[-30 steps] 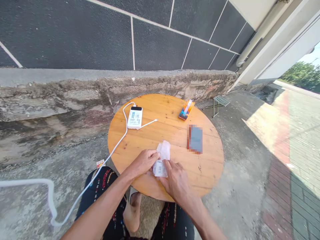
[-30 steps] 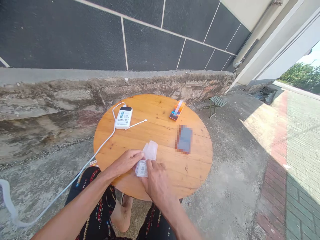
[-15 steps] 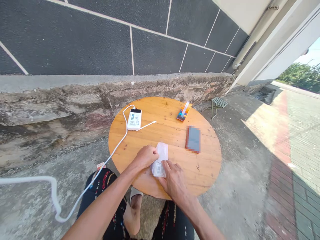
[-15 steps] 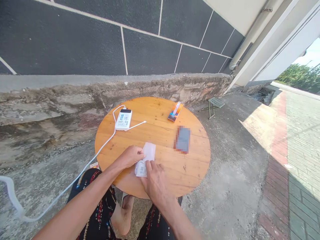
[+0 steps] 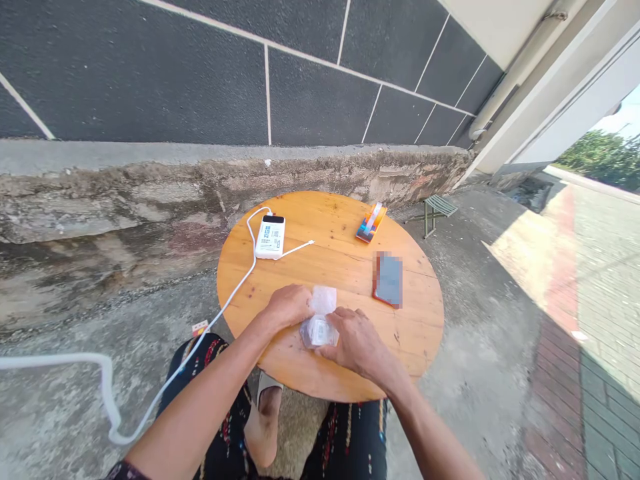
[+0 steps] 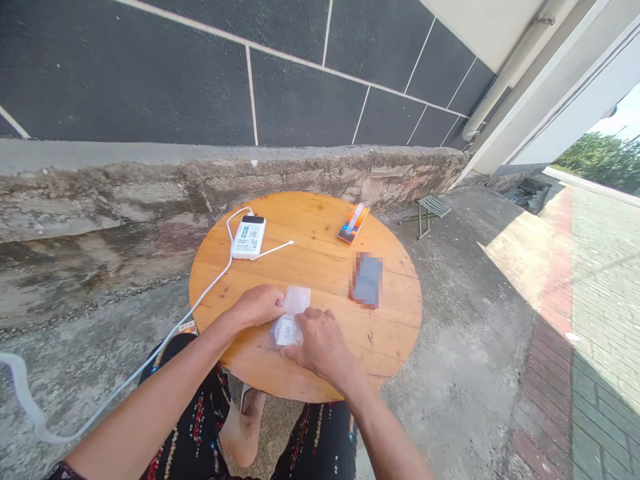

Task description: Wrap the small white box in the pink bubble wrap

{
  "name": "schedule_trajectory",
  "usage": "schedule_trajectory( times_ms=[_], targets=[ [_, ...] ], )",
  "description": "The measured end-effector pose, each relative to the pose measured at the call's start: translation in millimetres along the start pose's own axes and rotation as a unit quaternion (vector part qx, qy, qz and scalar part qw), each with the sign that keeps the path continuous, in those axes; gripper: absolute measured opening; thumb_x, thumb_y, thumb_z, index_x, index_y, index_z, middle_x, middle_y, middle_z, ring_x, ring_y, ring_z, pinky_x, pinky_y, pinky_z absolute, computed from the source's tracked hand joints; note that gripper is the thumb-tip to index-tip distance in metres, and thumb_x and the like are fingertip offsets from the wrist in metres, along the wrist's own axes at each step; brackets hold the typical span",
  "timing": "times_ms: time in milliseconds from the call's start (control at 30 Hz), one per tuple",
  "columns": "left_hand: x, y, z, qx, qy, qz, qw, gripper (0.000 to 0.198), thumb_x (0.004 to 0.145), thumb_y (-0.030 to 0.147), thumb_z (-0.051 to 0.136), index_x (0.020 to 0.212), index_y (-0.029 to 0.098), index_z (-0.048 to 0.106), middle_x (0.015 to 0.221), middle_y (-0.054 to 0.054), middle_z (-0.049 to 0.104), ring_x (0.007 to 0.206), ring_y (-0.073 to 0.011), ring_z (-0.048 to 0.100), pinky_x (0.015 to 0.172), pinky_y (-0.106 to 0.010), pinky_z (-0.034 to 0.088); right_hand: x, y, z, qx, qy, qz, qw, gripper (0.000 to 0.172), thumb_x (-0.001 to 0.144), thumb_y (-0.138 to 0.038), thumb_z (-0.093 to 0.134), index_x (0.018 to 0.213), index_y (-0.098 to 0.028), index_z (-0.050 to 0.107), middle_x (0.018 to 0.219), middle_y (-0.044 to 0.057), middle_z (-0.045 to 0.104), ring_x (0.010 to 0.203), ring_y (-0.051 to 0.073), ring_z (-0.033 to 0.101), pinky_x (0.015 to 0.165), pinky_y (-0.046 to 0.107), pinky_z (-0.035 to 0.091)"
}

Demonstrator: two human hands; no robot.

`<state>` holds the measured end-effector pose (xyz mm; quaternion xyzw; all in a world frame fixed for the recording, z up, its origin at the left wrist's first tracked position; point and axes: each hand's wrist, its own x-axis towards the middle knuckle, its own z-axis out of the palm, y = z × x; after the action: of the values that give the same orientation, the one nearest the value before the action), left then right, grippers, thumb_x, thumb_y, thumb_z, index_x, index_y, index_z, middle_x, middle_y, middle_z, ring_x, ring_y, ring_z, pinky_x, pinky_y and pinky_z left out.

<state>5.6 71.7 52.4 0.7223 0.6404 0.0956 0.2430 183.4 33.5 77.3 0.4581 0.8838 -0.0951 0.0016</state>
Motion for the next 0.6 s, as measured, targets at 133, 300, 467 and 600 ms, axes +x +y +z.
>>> schedule_trajectory(
  times_ms=[133, 300, 467, 600],
  targets=[
    [-17.7, -7.1, 0.2, -0.034, 0.053, 0.001, 0.998, 0.025, 0.080, 0.029, 0.046, 0.064, 0.018, 0.061, 0.061, -0.001, 0.060, 0.061, -0.0151, 0.053, 0.058, -0.025, 0.034, 25.8, 16.4, -13.8, 0.042, -0.082, -0.019, 0.996, 0.034, 0.071, -0.050, 0.068, 0.081, -0.018, 0.065, 0.080, 0.006, 0.065, 0.070, 0.019, 0.056, 0.062, 0.027, 0.031],
    [-48.3, -5.1, 6.1, -0.237, 0.124, 0.083, 0.960, 0.030, 0.086, 0.031, 0.043, 0.102, 0.016, 0.064, 0.090, -0.004, 0.065, 0.075, -0.0136, 0.057, 0.068, -0.023, 0.042, 49.3, 33.7, -22.6, 0.142, -0.163, -0.033, 0.976, 0.037, 0.074, -0.054, 0.064, 0.072, -0.017, 0.062, 0.071, 0.001, 0.060, 0.063, 0.014, 0.049, 0.056, 0.024, 0.028],
    [-50.6, -1.7, 12.4, -0.294, 0.092, 0.069, 0.949, 0.041, 0.076, 0.028, 0.058, 0.115, 0.014, 0.061, 0.074, 0.000, 0.059, 0.062, -0.0124, 0.052, 0.061, -0.024, 0.041, 47.3, 37.6, -19.0, 0.176, -0.152, -0.034, 0.972, 0.037, 0.075, -0.052, 0.064, 0.078, -0.015, 0.064, 0.072, 0.001, 0.060, 0.064, 0.013, 0.049, 0.055, 0.023, 0.028],
    [-43.5, -3.1, 18.0, -0.318, 0.090, 0.059, 0.942, 0.040, 0.081, 0.034, 0.054, 0.114, 0.014, 0.063, 0.071, 0.000, 0.059, 0.062, -0.0129, 0.051, 0.059, -0.024, 0.040, 41.4, 38.9, -12.6, 0.216, -0.098, -0.009, 0.971, 0.036, 0.073, -0.048, 0.069, 0.091, -0.017, 0.065, 0.078, 0.001, 0.064, 0.066, 0.014, 0.053, 0.056, 0.023, 0.032]
  ],
)
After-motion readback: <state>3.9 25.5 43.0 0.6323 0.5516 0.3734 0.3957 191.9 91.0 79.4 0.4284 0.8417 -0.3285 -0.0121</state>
